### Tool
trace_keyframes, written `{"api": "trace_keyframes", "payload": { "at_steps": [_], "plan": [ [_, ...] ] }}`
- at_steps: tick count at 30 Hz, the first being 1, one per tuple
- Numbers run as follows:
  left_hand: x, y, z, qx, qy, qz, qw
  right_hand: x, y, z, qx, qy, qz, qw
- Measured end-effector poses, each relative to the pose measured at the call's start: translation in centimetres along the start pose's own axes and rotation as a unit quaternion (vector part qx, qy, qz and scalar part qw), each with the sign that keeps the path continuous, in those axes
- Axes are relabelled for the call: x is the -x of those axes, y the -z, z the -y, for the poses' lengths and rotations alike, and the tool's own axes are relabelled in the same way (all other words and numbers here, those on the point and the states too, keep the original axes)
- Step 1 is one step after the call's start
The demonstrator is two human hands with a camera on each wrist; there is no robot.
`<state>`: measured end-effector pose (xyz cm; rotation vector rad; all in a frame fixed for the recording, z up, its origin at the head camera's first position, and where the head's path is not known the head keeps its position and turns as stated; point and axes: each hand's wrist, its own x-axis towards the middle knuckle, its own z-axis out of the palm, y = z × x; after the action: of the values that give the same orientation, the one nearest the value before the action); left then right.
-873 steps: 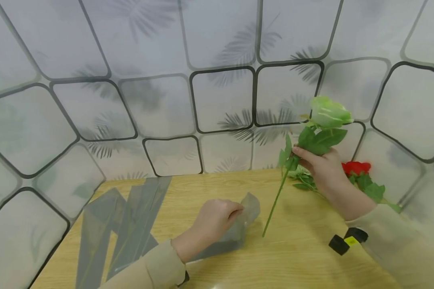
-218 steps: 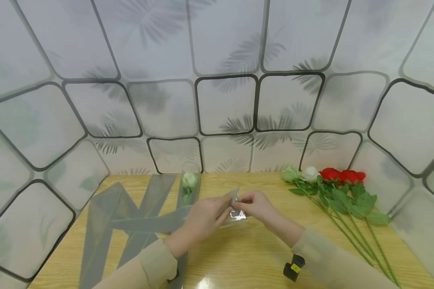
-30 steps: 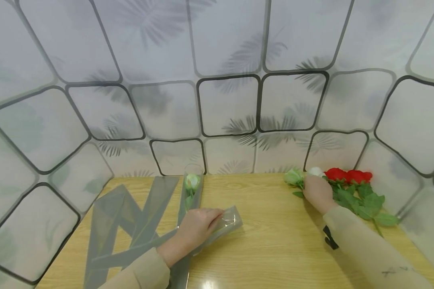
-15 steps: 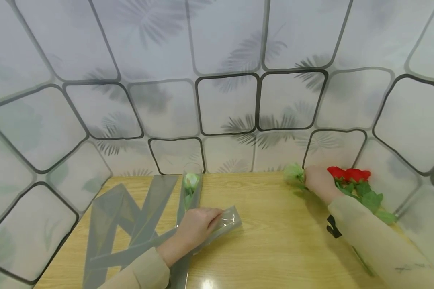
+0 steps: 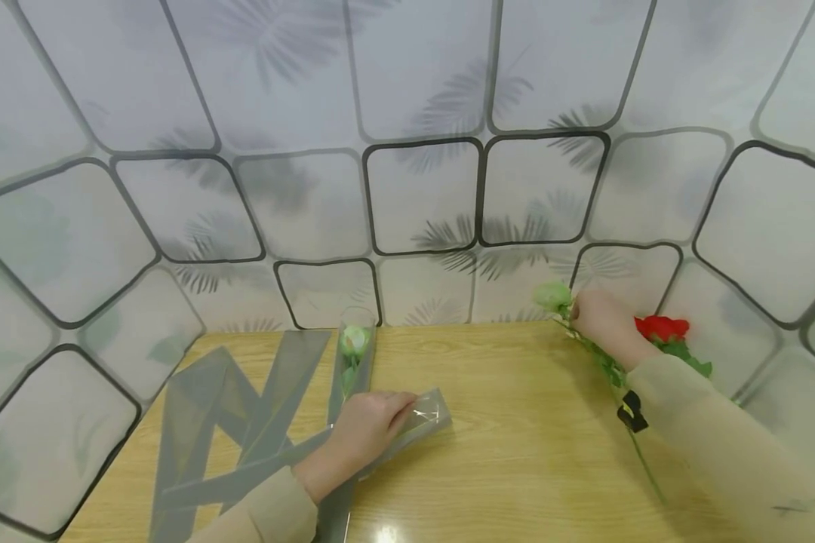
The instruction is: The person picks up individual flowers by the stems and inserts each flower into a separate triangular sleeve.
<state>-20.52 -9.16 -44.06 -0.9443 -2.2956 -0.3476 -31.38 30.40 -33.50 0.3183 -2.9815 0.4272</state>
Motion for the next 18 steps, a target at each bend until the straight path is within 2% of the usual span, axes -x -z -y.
{"api": "trace_keyframes", "payload": {
  "at_steps": [6, 9, 14, 18],
  "plan": [
    [-0.2, 0.3, 0.0, 0.009, -0.002, -0.007, 0.9999, -0.3, 1.5, 0.3, 0.000, 0.001, -0.011, 0.9999],
    [-0.3, 0.2, 0.1, 0.008, -0.003, -0.011, 0.9999, -0.2, 2.2, 0.7, -0.019, -0.009, -0.015, 0.9997],
    [-0.5, 0.3, 0.1, 0.004, -0.002, -0.011, 0.9999, 0.0, 3.3, 1.3, -0.053, -0.015, -0.049, 0.9973],
    [-0.6, 0.6, -0.1, -0.001, 0.006, -0.005, 1.0000, 0.1, 4.0, 1.9, -0.098, -0.027, -0.077, 0.9919]
  ]
}}
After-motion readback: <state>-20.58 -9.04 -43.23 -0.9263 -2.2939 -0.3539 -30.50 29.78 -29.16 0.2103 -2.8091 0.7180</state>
